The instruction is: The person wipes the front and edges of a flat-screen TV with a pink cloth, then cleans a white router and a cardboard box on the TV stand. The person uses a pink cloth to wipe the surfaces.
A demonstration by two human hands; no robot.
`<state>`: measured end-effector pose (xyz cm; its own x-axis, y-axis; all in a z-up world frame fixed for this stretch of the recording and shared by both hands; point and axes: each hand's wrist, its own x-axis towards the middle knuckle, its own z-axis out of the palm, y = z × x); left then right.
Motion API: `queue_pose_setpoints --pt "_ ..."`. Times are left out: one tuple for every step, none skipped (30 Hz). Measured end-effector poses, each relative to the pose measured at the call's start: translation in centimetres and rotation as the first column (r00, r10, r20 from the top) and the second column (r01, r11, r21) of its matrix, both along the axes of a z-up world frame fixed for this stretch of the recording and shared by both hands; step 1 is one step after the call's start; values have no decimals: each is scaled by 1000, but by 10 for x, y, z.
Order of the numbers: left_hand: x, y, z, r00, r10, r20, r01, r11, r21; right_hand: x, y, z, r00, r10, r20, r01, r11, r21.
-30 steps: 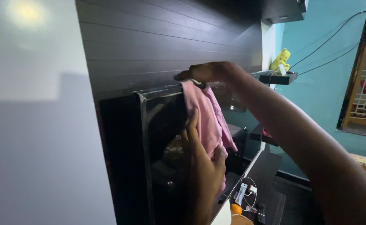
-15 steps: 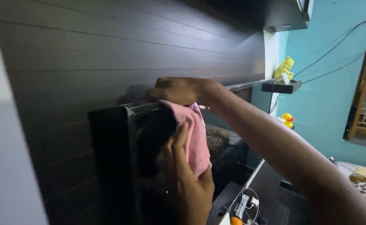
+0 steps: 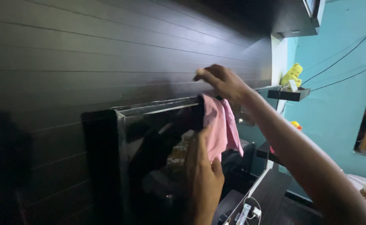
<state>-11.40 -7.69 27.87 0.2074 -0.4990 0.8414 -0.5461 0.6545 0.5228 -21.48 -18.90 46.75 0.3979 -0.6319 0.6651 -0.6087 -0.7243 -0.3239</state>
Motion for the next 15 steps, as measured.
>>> queue_pose_setpoints --pt "-2 -2 0 1000 -13 -22 13 1000 -15 -13 6 -16 998 -18 53 19 1000 -14" --pt "-7 -6 0 999 -11 -49 12 1000 9 -27 13 -37 994 -34 108 37 999 -23" --pt "-15 -11 2 997 -9 -75 11 999 32 -36 16 -52 997 -40 62 42 999 -29" --pt "-24 -15 2 995 -8 -102 13 998 57 -46 17 -67 999 -49 16 49 998 -35" --pt "-30 -17 2 995 -59 -83 64 997 53 -54 20 -85 998 52 44 -53 998 38" --pt "-36 -17 4 992 -111 -62 114 992 49 -59 20 -99 986 148 82 -156 982 105" --pt "-40 -15 6 986 -163 -39 164 985 45 -63 21 -109 947 274 166 -288 955 69" --pt "-41 -11 9 976 -204 74 194 972 131 -64 23 -116 885 395 246 -412 911 20" --pt "-39 -7 13 950 -252 182 211 953 218 -65 24 -117 801 508 317 -523 851 -41" --pt "-34 -3 18 909 -304 286 214 928 305 -66 25 -113 800 462 383 -501 865 4" --pt "-30 1 25 907 -246 341 223 969 104 -69 24 -102 795 411 445 -480 876 49" --pt "-25 5 31 906 -179 384 233 967 -100 -72 21 -89 786 357 504 -463 881 98" --pt "-19 10 38 905 -106 413 244 923 -297 -71 14 -74 782 401 477 -471 882 31" --pt "-10 13 48 921 9 390 112 952 -286 -68 3 -59 777 444 447 -480 877 -36" --pt "3 13 60 921 126 370 -22 962 -272 -67 -9 -40 863 365 349 -363 929 -75"
